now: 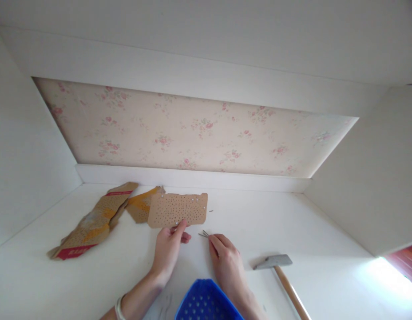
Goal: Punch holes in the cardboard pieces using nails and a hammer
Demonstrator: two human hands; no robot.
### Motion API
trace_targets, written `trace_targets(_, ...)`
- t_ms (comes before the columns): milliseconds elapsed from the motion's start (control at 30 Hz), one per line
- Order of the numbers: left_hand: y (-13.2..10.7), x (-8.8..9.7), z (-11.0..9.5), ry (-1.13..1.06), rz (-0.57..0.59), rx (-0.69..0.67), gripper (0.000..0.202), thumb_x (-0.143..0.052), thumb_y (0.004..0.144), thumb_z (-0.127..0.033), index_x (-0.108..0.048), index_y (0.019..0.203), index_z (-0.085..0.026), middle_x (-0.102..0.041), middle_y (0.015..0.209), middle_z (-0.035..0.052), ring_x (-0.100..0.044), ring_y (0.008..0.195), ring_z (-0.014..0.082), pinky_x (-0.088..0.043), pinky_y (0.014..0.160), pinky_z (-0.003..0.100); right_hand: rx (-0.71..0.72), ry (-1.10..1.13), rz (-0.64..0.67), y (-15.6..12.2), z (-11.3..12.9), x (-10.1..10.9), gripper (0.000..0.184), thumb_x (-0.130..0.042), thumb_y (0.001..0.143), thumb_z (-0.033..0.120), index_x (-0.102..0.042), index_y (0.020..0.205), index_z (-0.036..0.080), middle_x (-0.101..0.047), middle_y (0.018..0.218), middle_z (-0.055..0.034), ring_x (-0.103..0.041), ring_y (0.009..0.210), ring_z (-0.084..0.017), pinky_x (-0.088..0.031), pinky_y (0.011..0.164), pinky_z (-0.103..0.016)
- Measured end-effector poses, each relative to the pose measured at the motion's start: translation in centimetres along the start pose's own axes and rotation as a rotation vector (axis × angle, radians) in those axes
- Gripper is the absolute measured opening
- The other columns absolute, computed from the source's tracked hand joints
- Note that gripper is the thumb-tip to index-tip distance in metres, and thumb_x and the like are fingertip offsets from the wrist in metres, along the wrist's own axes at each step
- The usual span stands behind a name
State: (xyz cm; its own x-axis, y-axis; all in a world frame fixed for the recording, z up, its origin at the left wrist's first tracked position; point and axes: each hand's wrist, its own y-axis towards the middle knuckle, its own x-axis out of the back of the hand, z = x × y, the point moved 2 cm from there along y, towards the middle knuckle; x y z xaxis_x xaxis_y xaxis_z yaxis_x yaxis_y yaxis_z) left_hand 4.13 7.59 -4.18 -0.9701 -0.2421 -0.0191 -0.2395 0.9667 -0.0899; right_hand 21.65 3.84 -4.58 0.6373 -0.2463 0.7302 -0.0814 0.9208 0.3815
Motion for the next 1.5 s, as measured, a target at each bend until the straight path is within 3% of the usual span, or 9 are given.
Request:
trace_targets(267, -0.5, -0.2, -0.5, 0.017, 0.072, -0.045, 0.044, -0.065, 0.077, -0.057, -0.069, 0.072, -0.013, -0.061, 0.050, 0.0012, -0.056, 0.052, 0.0174, -0.042, 0.057, 0.028, 0.014, -0.049, -0.011, 0.3, 0.2, -0.3, 0.027, -0.048, 0.089, 0.006, -0.070, 0.092, 0.022, -0.071, 0.090, -0.0072, -0.065, 0.083, -0.025, -0.053, 0.076, -0.036)
trace_targets(667, -0.8, -0.3, -0.6, -0.008, 0.116, -0.031, 0.041, -0.065, 0.077, -0.054, -0.068, 0.068, -0.014, -0.055, 0.048, -0.0014, -0.050, 0.050, 0.0151, -0.038, 0.055, 0.026, -0.006, -0.057, -0.021, 0.2, 0.0, -0.4, 0.024, -0.051, 0.088, 0.006, -0.070, 0.087, 0.021, -0.070, 0.088, -0.0070, -0.063, 0.082, -0.024, -0.052, 0.075, -0.036)
trace_targets(867, -0.7, -0.4, -0.3, -0.018, 0.112, -0.033, 0.039, -0.067, 0.077, -0.053, -0.067, 0.068, -0.015, -0.054, 0.048, -0.0025, -0.049, 0.049, 0.0143, -0.037, 0.054, 0.026, 0.010, -0.038, 0.002, 0.6, 0.3, 0.0, 0.021, -0.054, 0.091, 0.011, -0.069, 0.098, 0.023, -0.072, 0.099, -0.0052, -0.064, 0.085, -0.024, -0.052, 0.077, -0.036)
trace_targets(1033, -0.6, -0.5, -0.1, -0.019, 0.120, -0.039, 0.038, -0.067, 0.077, -0.052, -0.066, 0.067, -0.015, -0.053, 0.046, -0.0032, -0.047, 0.048, 0.0130, -0.035, 0.053, 0.025, 0.017, -0.022, 0.014, 0.9, 0.4, 0.1, 0.021, -0.053, 0.091, 0.011, -0.069, 0.089, 0.025, -0.073, 0.086, -0.0025, -0.063, 0.079, -0.024, -0.051, 0.072, -0.035)
trace_targets(1167, -0.9, -0.5, -0.3, -0.064, 0.127, -0.033, 0.037, -0.069, 0.076, -0.050, -0.065, 0.067, -0.015, -0.054, 0.047, -0.0035, -0.047, 0.048, 0.0119, -0.035, 0.052, 0.024, 0.022, 0.001, 0.006, 0.9, 0.4, 0.1, 0.024, -0.053, 0.090, 0.009, -0.071, 0.093, 0.025, -0.074, 0.086, -0.0021, -0.064, 0.079, -0.023, -0.051, 0.073, -0.034)
trace_targets(1333, -1.2, -0.9, -0.1, -0.174, 0.279, 0.005, 0.033, -0.069, 0.079, -0.046, -0.061, 0.068, -0.015, -0.054, 0.048, -0.0032, -0.046, 0.048, 0.0105, -0.033, 0.051, 0.023, 0.001, 0.028, -0.037, 0.7, 0.1, -0.1, 0.022, -0.053, 0.091, 0.013, -0.072, 0.089, 0.023, -0.073, 0.088, -0.0053, -0.066, 0.080, -0.024, -0.053, 0.073, -0.034)
trace_targets(1500, -1.7, -1.6, 0.3, -0.301, 0.460, 0.085, 0.032, -0.074, 0.076, -0.043, -0.057, 0.073, -0.016, -0.054, 0.058, -0.0039, -0.048, 0.052, 0.0093, -0.033, 0.054, 0.022, -0.020, 0.096, -0.090, 0.7, -0.1, 0.1, 0.021, -0.052, 0.092, 0.020, -0.070, 0.104, 0.023, -0.072, 0.103, -0.0086, -0.067, 0.096, -0.024, -0.055, 0.079, -0.033)
